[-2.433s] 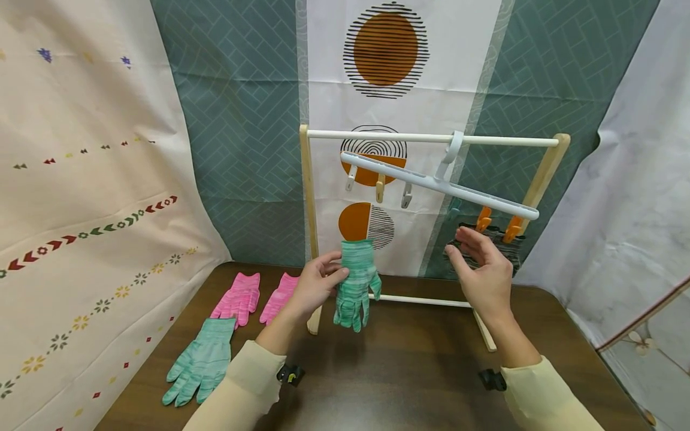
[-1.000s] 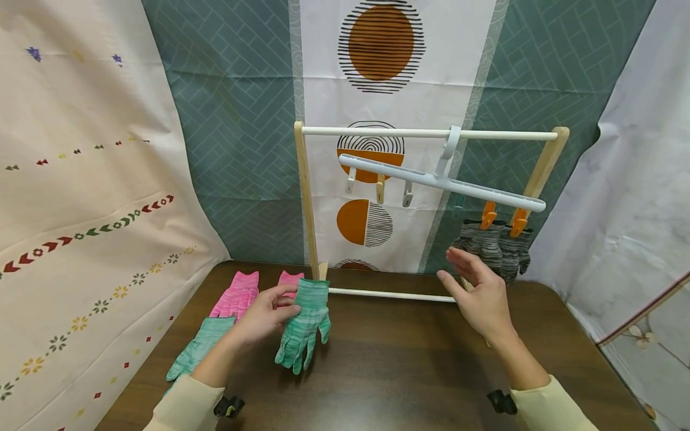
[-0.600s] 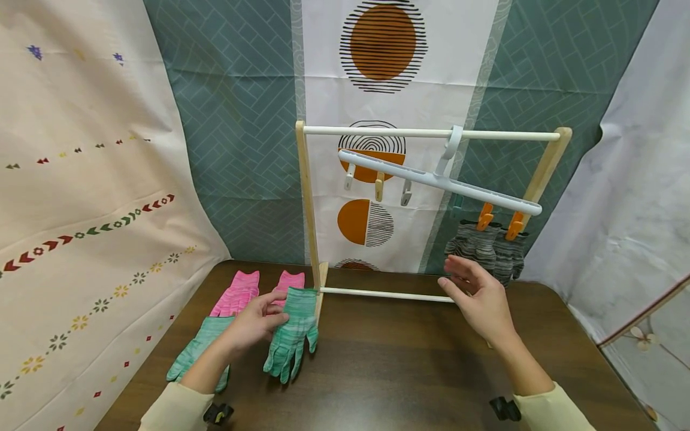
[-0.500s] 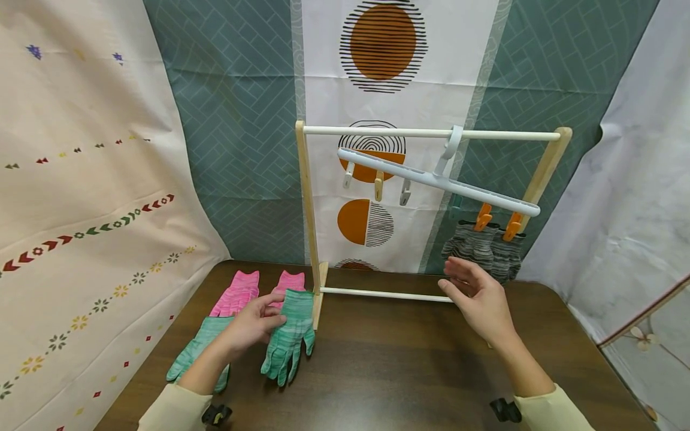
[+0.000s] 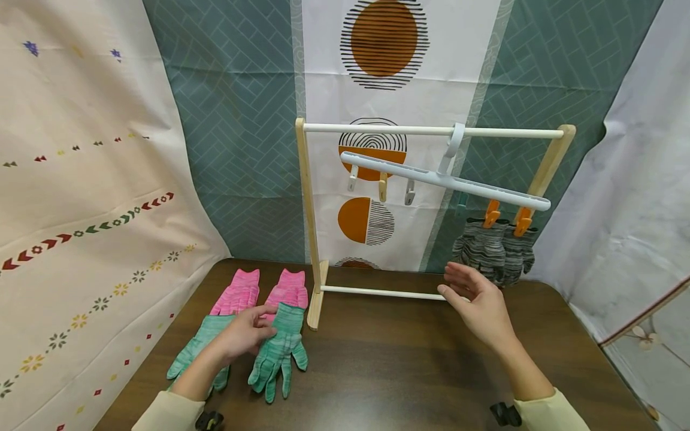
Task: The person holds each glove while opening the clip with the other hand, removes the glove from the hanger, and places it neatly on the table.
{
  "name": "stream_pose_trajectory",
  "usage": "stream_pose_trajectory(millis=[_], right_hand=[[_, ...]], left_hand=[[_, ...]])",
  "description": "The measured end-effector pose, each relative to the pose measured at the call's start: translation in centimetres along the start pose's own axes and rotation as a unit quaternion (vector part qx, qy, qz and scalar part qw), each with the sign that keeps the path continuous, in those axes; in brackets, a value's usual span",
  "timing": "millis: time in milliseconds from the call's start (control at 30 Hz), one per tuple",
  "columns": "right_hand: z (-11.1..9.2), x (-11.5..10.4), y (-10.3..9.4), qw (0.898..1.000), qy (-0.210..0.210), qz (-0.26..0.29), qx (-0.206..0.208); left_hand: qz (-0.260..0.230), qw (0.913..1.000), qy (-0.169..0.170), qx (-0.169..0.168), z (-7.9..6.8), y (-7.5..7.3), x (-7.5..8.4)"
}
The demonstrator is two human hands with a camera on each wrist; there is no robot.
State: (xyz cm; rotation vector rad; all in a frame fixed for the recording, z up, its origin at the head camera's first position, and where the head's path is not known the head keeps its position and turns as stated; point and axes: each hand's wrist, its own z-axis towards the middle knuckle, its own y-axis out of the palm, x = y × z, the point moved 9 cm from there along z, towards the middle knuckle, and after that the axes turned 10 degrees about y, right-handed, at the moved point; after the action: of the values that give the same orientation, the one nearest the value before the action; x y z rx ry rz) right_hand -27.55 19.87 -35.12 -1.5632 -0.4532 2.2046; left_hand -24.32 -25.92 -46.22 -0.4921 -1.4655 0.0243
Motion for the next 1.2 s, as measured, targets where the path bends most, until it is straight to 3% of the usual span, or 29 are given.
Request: stream_pose_trajectory(millis=[467, 1200], right_hand=[[-0.4, 0.5, 0.0, 0.999, 0.029, -0.01, -0.008], [-0.5, 1.4, -0.7, 0.999, 0.032, -0.026, 0.004]], left_hand=[[0.093, 0.9949, -0.011, 0.039, -1.1, -1.6, -1.3], [0.152, 0.9847, -0.023, 0.082, -2.0, -2.9, -1.5]])
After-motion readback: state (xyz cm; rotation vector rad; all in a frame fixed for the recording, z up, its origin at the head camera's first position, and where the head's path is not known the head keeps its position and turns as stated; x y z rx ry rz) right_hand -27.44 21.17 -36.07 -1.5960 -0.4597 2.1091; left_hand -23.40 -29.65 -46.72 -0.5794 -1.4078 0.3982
